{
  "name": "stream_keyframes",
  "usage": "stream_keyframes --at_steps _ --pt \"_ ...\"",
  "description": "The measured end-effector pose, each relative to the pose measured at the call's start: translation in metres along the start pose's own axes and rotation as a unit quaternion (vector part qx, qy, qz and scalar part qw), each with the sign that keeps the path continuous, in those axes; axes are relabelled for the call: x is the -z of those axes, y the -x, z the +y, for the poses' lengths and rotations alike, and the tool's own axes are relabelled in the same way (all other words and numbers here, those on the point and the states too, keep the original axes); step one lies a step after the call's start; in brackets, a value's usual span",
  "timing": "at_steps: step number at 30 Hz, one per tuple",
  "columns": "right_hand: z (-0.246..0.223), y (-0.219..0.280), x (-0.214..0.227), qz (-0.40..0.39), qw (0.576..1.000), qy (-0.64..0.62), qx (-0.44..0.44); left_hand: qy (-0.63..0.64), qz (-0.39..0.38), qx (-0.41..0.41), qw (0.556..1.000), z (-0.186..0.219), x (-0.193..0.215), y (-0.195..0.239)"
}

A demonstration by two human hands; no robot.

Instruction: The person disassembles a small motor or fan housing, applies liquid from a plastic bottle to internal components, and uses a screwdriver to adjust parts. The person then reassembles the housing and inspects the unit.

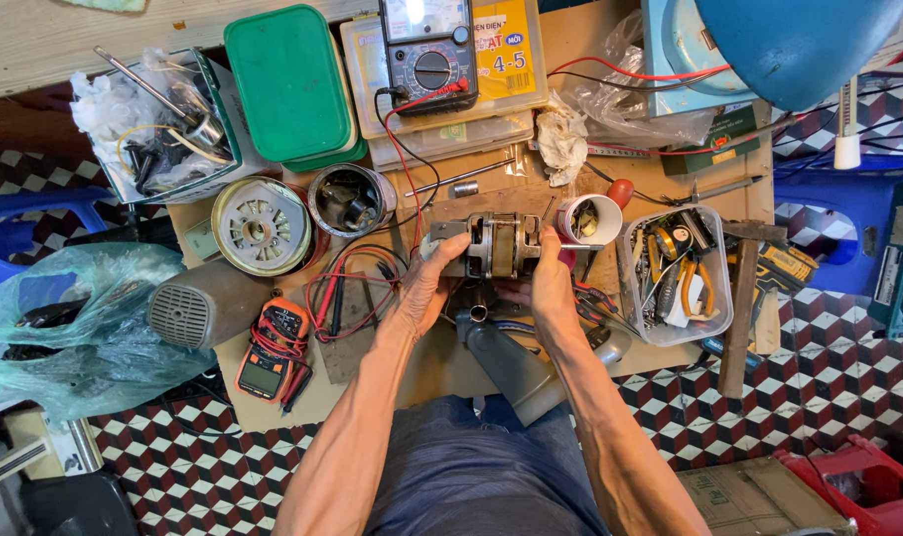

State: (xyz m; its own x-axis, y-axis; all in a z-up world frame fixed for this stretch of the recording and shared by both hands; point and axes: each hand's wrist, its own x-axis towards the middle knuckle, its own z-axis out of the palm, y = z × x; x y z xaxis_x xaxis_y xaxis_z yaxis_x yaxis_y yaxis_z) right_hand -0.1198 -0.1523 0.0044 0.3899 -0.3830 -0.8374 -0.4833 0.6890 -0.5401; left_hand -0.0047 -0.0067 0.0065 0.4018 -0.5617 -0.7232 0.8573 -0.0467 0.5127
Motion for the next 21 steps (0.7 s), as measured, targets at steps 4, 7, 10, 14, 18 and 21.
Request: stream_keyframes --at_steps 4,7,10,14,18,21 --pt "0.003 0.000 -0.002 0.008 1.000 -0.007 0.006 -0.018 -0.004 -0.002 1.000 0.000 0.001 0.001" --pt "0.001 -0.002 -0.001 0.016 0.999 -0.010 -0.027 -0.044 0.003 -0.006 0.999 -0.002 0.004 -0.001" --pt "-0.001 -0.003 -0.003 0.018 0.999 0.000 -0.043 -0.033 0.003 -0.011 0.999 -0.003 0.006 -0.002" --pt "0.000 -0.001 -0.008 0.006 1.000 -0.001 0.001 -0.010 0.004 -0.011 1.000 -0.001 0.006 -0.003" --pt "-0.001 -0.002 -0.012 0.011 1.000 -0.002 0.011 -0.009 0.012 -0.008 1.000 0.002 0.007 -0.001" --pt "-0.006 -0.003 -0.015 0.019 0.998 -0.031 -0.044 -0.027 0.010 -0.018 0.999 0.008 0.009 0.001"
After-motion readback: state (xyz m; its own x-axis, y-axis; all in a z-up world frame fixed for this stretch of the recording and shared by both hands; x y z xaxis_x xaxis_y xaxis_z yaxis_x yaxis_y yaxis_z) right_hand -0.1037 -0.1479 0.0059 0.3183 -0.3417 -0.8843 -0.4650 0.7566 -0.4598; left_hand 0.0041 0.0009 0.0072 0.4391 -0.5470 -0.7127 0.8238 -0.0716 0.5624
